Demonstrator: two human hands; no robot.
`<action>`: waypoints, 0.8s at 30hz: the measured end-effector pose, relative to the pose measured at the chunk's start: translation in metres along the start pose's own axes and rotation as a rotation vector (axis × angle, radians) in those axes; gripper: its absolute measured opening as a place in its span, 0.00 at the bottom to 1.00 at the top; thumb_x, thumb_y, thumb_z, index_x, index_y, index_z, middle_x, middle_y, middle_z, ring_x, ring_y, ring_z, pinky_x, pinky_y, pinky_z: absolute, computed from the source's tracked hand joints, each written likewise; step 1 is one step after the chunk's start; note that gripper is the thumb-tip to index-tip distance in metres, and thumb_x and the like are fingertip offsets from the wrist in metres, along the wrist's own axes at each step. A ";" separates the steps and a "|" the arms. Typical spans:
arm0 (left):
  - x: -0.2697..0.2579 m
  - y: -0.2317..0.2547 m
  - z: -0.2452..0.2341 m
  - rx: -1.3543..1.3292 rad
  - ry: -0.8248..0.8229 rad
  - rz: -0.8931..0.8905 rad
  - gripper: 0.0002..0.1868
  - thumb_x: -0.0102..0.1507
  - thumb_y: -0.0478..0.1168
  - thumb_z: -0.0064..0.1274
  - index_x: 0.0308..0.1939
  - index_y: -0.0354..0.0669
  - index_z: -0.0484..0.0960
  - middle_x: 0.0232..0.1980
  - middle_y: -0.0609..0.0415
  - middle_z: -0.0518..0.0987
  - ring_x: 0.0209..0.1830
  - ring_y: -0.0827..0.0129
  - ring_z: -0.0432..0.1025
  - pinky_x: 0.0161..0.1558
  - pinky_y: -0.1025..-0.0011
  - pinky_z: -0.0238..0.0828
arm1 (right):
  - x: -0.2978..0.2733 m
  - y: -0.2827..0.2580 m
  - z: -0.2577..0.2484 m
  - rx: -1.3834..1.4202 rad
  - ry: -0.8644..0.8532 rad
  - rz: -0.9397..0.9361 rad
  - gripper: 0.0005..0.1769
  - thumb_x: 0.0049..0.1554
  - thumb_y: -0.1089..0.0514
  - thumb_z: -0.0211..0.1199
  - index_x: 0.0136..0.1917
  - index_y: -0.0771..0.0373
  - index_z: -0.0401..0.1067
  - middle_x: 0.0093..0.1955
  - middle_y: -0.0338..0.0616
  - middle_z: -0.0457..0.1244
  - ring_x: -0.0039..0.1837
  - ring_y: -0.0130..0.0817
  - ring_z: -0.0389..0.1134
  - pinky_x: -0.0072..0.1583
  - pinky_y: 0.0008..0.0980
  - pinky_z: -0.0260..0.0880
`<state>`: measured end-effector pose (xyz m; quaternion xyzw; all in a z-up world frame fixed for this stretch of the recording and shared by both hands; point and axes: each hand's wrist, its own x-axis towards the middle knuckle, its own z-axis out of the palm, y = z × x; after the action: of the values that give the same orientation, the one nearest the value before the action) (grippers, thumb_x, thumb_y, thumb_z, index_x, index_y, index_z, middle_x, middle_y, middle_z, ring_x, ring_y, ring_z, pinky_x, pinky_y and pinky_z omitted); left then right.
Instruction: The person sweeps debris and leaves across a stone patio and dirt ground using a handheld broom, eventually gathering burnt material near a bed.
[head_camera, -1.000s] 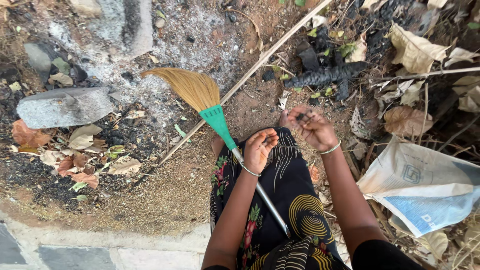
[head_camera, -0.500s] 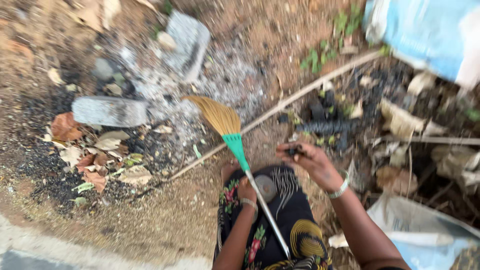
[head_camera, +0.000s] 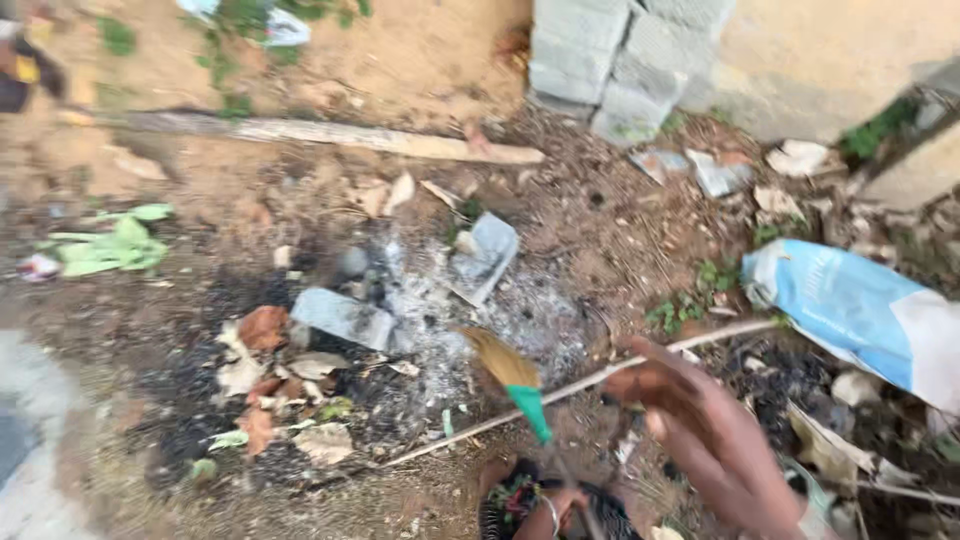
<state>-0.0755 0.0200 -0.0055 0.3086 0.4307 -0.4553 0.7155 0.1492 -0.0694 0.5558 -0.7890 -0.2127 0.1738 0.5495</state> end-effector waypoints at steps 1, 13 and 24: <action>-0.008 0.020 0.001 -0.078 -0.071 0.022 0.24 0.60 0.52 0.63 0.18 0.55 0.67 0.15 0.60 0.63 0.11 0.68 0.54 0.16 0.66 0.46 | 0.010 0.028 0.007 -0.225 0.006 0.236 0.20 0.63 0.53 0.57 0.66 0.60 0.69 0.56 0.46 0.69 0.57 0.37 0.71 0.65 0.40 0.73; -0.266 0.111 0.103 -0.352 -0.243 0.485 0.19 0.61 0.52 0.69 0.33 0.48 0.76 0.23 0.61 0.73 0.18 0.75 0.65 0.22 0.73 0.67 | -0.011 0.219 0.019 -0.450 -0.028 0.208 0.45 0.52 0.38 0.61 0.78 0.50 0.53 0.87 0.56 0.33 0.83 0.60 0.36 0.75 0.57 0.43; -0.294 0.060 0.122 -0.291 0.179 0.920 0.28 0.57 0.53 0.68 0.46 0.28 0.83 0.30 0.50 0.81 0.25 0.67 0.75 0.24 0.73 0.71 | 0.021 0.176 0.132 0.336 -0.456 0.462 0.23 0.65 0.41 0.48 0.66 0.55 0.61 0.64 0.50 0.57 0.64 0.48 0.61 0.62 0.55 0.66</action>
<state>-0.0428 0.0552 0.3150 0.4016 0.3685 0.0010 0.8384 0.1253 -0.0078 0.3454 -0.6559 -0.1145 0.4972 0.5562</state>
